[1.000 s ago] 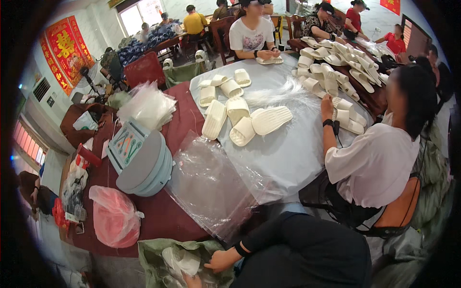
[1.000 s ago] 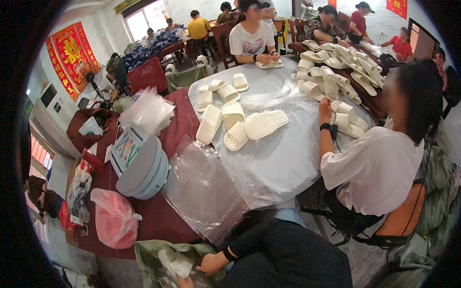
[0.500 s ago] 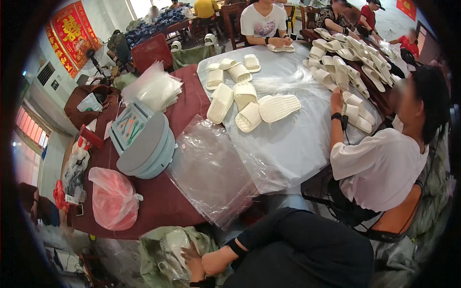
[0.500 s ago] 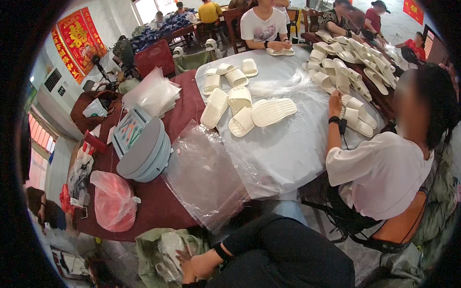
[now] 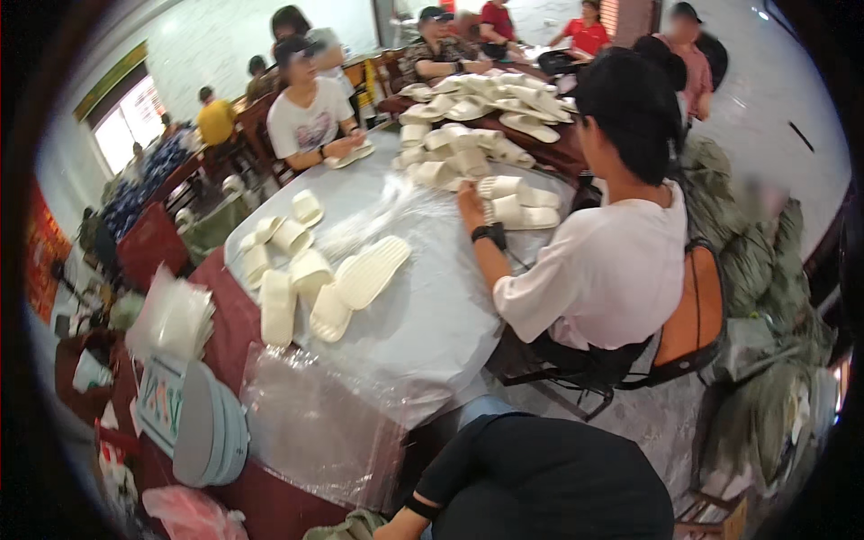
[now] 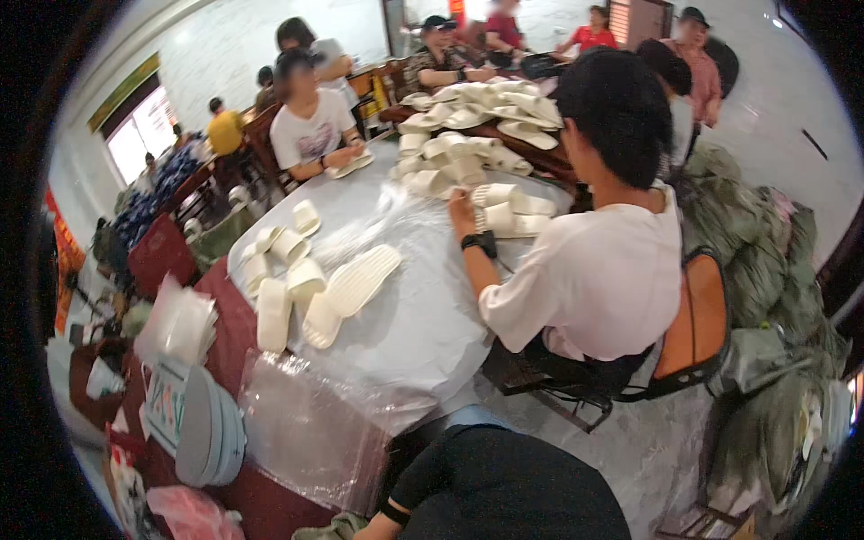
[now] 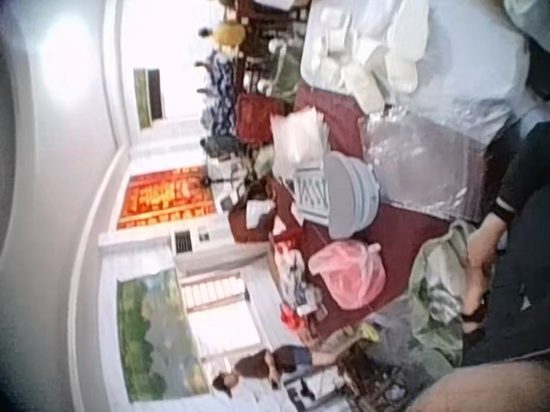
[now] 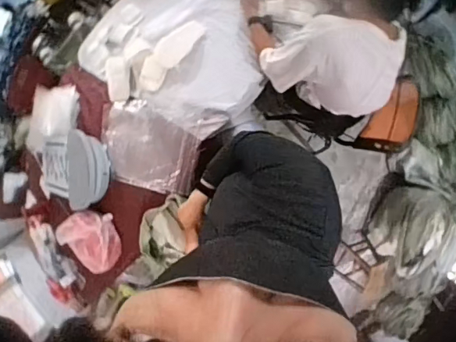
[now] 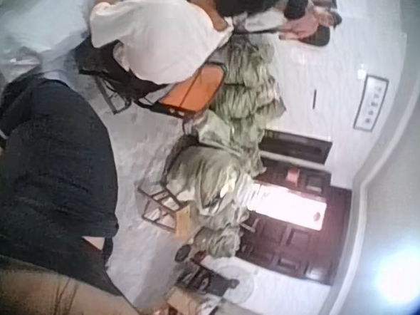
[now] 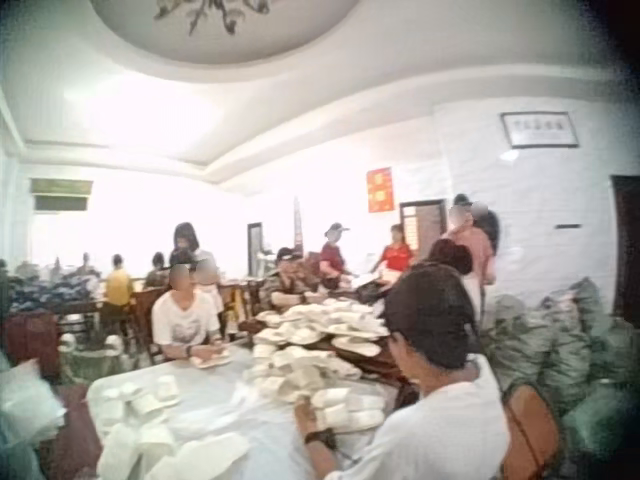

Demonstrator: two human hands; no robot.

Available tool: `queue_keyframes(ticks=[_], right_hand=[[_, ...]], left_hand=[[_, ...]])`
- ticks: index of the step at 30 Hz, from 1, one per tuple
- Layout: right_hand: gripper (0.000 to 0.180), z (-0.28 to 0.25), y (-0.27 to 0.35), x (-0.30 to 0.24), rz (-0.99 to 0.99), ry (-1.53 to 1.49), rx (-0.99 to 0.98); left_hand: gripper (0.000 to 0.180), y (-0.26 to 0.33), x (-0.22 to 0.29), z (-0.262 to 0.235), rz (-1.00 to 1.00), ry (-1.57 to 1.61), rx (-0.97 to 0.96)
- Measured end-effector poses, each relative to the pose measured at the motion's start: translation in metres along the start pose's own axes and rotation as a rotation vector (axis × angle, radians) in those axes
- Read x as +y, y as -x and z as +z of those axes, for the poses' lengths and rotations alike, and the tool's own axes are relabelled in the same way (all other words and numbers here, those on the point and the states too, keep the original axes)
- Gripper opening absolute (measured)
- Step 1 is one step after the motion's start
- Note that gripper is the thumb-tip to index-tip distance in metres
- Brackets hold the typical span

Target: Packing and sorting white slide sandals into bags in a factory or workshop setting.

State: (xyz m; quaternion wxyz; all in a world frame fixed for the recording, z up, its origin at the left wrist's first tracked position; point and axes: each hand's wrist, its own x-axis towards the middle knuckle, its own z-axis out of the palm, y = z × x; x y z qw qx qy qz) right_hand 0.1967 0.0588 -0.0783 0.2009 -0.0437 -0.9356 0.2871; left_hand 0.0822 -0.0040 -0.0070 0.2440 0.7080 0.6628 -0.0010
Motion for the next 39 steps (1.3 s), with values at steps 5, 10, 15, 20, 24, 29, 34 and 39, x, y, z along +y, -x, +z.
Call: queue_keyframes(ticks=[5,10,15,20,24,29,34,39], right_hand=[[0.015,-0.023,0.001,0.013,0.08,-0.089,0.061],[0.017,-0.099,-0.004,0.001,0.008,-0.253,0.058],[0.028,-0.198,0.024,-0.003,0.249,-0.432,0.072],[0.053,-0.211,0.029,-0.02,0.312,-0.608,-0.043],[0.073,-0.165,0.02,-0.042,-0.088,-0.669,0.194],[0.069,-0.174,0.028,-0.035,0.312,-0.988,0.02],[0.06,-0.159,0.041,-0.026,0.311,-0.906,-0.101],[0.04,-0.178,0.077,0.017,0.42,-0.563,0.039]], left_hand=[[0.033,0.008,0.001,-0.03,0.011,0.07,-0.118],[0.029,0.037,-0.002,-0.059,-0.081,0.14,-0.031],[0.021,-0.018,0.068,-0.106,0.178,0.151,0.268],[0.01,-0.054,0.11,-0.139,0.303,0.604,0.673],[0.016,-0.078,0.137,-0.15,0.353,0.964,0.762],[0.016,-0.091,0.148,-0.137,0.349,1.662,0.593],[0.02,-0.114,0.125,-0.097,0.18,1.164,0.658],[0.026,-0.145,0.096,-0.045,0.053,0.04,0.644]])
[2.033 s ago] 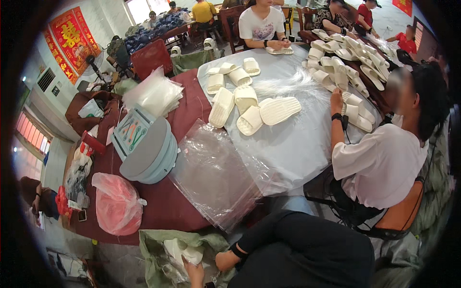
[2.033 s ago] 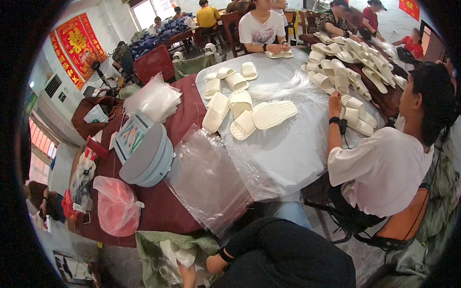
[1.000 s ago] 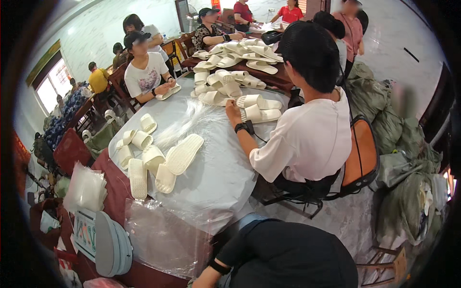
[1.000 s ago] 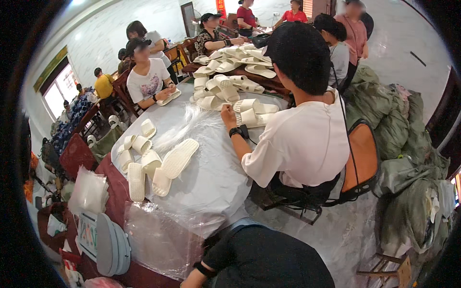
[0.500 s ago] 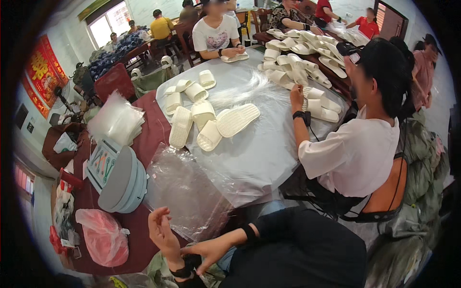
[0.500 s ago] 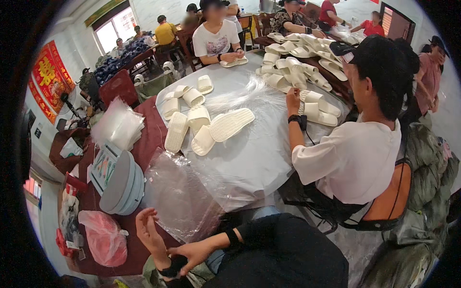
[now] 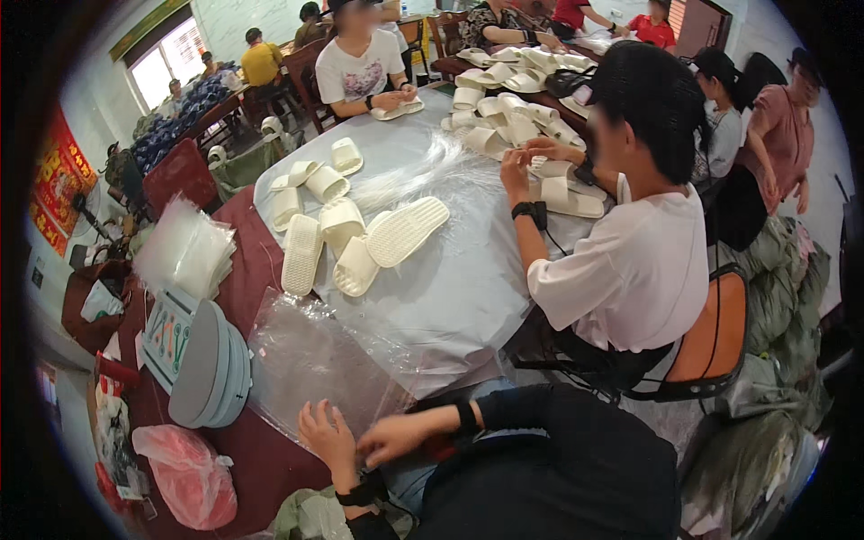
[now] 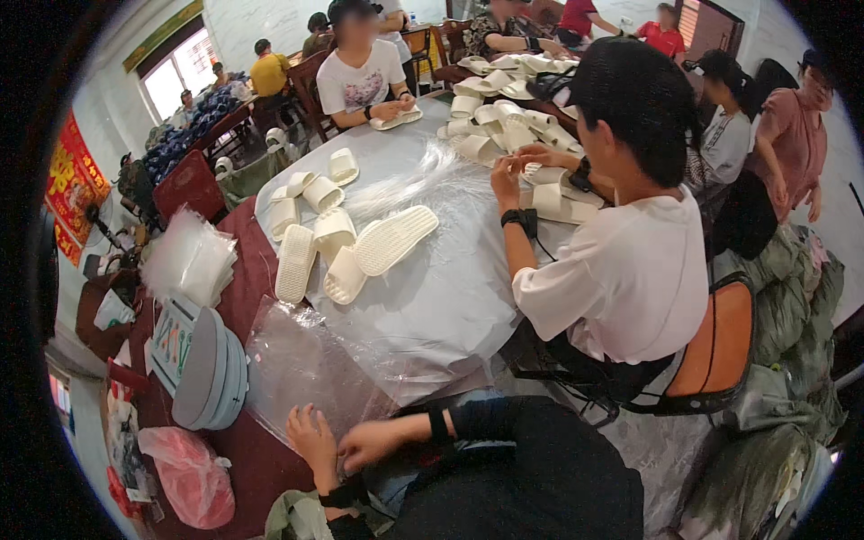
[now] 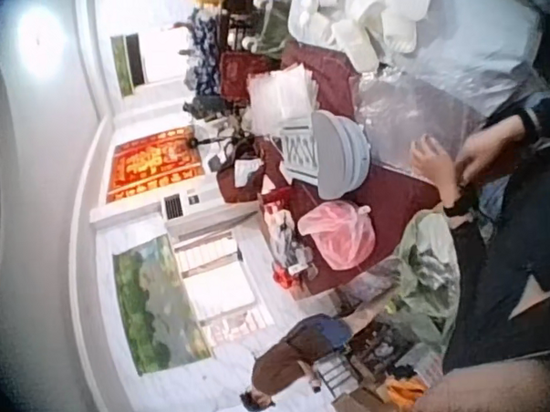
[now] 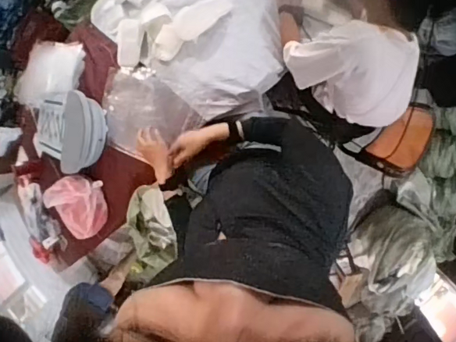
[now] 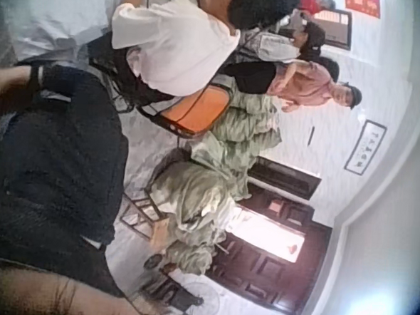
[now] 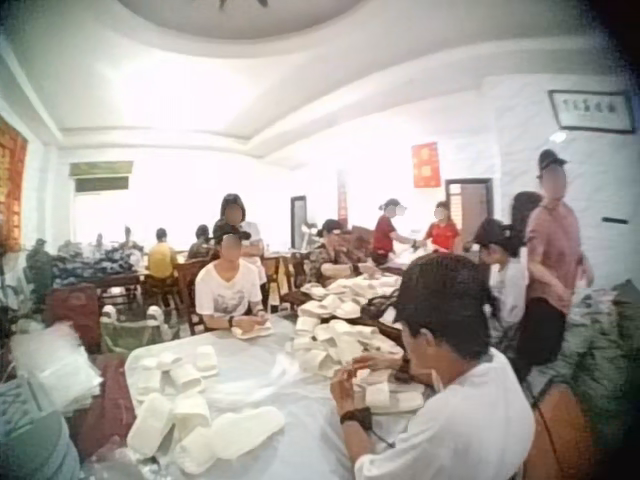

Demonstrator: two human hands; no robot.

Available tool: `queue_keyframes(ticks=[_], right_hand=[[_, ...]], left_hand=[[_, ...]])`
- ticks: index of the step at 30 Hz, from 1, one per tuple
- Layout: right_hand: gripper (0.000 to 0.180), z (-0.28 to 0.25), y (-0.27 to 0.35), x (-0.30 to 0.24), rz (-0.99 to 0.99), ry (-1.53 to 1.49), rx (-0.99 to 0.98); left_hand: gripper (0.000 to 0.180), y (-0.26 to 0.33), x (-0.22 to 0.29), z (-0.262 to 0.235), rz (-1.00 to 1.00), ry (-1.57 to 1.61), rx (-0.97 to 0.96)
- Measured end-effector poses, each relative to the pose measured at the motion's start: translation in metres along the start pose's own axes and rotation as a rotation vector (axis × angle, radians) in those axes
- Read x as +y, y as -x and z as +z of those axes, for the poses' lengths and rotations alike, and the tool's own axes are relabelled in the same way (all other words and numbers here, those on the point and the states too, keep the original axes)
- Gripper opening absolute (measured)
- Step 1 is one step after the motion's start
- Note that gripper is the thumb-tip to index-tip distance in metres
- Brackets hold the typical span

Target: Packing and sorting white slide sandals into bags in a factory or workshop setting.

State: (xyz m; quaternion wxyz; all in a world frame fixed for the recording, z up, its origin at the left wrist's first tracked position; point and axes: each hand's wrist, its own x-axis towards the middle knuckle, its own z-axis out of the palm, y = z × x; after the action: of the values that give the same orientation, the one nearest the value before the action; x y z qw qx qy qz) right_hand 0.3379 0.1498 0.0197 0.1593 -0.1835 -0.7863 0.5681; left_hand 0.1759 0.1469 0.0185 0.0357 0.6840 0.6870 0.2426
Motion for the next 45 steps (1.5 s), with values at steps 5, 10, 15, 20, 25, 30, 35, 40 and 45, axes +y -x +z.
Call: queue_keyframes(ticks=[5,10,15,20,25,30,35,40,45], right_hand=[[0.04,-0.089,0.024,0.009,0.153,-0.21,0.713],[0.049,-0.177,0.018,0.057,0.323,-0.434,1.439],[0.053,-0.215,0.033,0.109,0.08,-0.284,1.097],[0.037,-0.236,0.005,0.114,0.318,-1.276,1.311],[0.031,-0.232,0.005,0.125,0.189,-1.26,1.302],[0.029,-0.219,0.024,0.113,0.142,-1.21,1.202],[0.036,-0.192,0.035,0.078,0.047,-1.044,1.066],[0.047,-0.178,0.045,0.063,-0.041,-0.535,0.969],[0.042,-0.173,0.071,0.075,0.033,-0.048,0.878]], left_hand=[[0.045,0.01,-0.005,0.033,-0.05,-0.331,-0.172],[0.05,0.014,-0.009,0.06,-0.105,-0.296,-0.125],[0.05,0.02,-0.023,0.064,-0.142,-0.318,-0.063],[0.047,0.015,-0.019,0.06,-0.05,-0.244,-0.017],[0.047,0.016,-0.018,0.056,-0.06,-0.233,0.004],[0.047,0.016,-0.015,0.056,-0.059,-0.22,0.007],[0.047,0.017,-0.017,0.055,-0.054,-0.222,0.017],[0.046,0.018,-0.02,0.055,-0.063,-0.23,0.013],[0.046,0.016,-0.013,0.055,-0.06,-0.221,-0.006]])
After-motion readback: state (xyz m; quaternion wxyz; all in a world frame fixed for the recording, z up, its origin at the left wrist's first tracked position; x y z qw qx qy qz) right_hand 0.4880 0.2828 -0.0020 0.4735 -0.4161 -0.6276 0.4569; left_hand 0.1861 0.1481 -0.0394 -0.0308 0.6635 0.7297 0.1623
